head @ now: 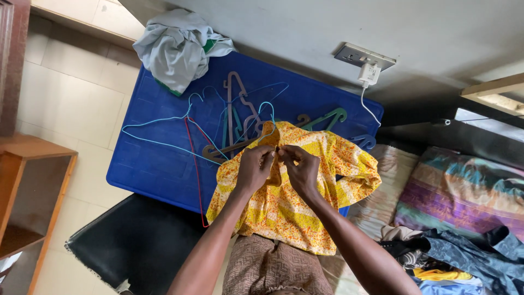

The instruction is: Hang a yellow patterned shirt on a plastic hanger.

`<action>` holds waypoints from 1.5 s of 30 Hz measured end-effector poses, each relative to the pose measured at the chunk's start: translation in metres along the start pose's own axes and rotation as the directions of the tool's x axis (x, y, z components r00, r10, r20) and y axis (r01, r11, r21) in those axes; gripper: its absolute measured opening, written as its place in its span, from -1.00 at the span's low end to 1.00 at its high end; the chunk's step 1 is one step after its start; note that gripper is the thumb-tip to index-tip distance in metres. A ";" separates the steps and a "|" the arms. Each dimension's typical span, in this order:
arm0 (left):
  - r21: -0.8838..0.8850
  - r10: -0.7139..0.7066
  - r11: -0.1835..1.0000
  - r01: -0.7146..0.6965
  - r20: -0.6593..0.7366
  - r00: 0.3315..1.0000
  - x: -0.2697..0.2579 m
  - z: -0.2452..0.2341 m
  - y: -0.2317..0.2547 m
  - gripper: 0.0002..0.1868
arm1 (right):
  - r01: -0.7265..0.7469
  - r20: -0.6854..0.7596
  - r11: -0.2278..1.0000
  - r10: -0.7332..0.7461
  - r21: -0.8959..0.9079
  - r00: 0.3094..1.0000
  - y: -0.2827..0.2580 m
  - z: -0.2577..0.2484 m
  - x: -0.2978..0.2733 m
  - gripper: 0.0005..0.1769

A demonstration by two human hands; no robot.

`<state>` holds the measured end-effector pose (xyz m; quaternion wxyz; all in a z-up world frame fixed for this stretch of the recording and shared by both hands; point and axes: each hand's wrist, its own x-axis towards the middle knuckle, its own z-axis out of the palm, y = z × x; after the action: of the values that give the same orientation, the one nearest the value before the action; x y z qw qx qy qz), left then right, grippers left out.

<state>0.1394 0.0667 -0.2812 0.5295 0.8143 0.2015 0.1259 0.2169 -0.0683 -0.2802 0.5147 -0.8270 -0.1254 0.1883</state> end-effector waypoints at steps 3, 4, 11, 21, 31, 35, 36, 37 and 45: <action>-0.007 -0.009 1.000 0.009 0.010 1.000 -0.001 -0.003 0.005 -0.85 | 0.001 0.009 1.000 -0.001 0.011 1.000 0.001 0.000 -0.002 -0.78; -0.006 -0.007 1.000 0.007 0.009 1.000 -0.001 -0.004 0.007 -0.85 | 0.004 0.009 1.000 -0.004 0.013 1.000 0.003 0.000 -0.002 -0.78; 0.146 0.045 0.988 -0.045 0.005 0.999 -0.006 -0.004 0.011 -0.89 | 0.047 0.029 0.997 -0.049 0.059 0.998 0.010 0.004 -0.008 -0.77; 0.224 0.148 0.963 -0.148 0.015 0.989 -0.001 -0.003 0.018 -0.93 | 0.006 -0.040 0.980 0.002 0.201 0.999 -0.009 0.011 -0.013 -0.78; 0.318 0.082 0.941 -0.111 0.104 0.991 0.002 -0.009 0.021 -0.86 | 0.013 0.005 0.937 -0.016 0.349 1.000 0.007 0.016 -0.017 -0.75; 0.273 0.106 0.954 -0.126 0.088 0.991 0.000 -0.015 0.008 -0.92 | 0.087 0.051 0.994 -0.091 0.063 0.995 0.009 0.009 -0.001 -0.78; 0.250 0.047 0.966 -0.071 0.102 0.994 -0.002 -0.014 0.005 -0.96 | 0.140 0.021 0.989 -0.140 -0.042 0.990 0.009 0.007 0.003 -0.81; 0.248 0.047 0.966 -0.071 0.104 0.993 -0.003 -0.016 0.004 -0.96 | 0.138 0.019 0.989 -0.138 -0.044 0.990 0.011 0.005 0.008 -0.81; 0.394 0.106 0.919 0.006 -0.261 0.959 -0.009 -0.043 -0.059 -0.54 | 0.322 0.135 0.804 -0.295 -0.501 0.946 0.056 -0.009 0.056 -0.56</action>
<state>0.1025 0.1185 -0.3178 0.3195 0.8827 0.2736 0.2095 0.2721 -0.0771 -0.3370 0.2944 -0.8979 -0.3167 0.0824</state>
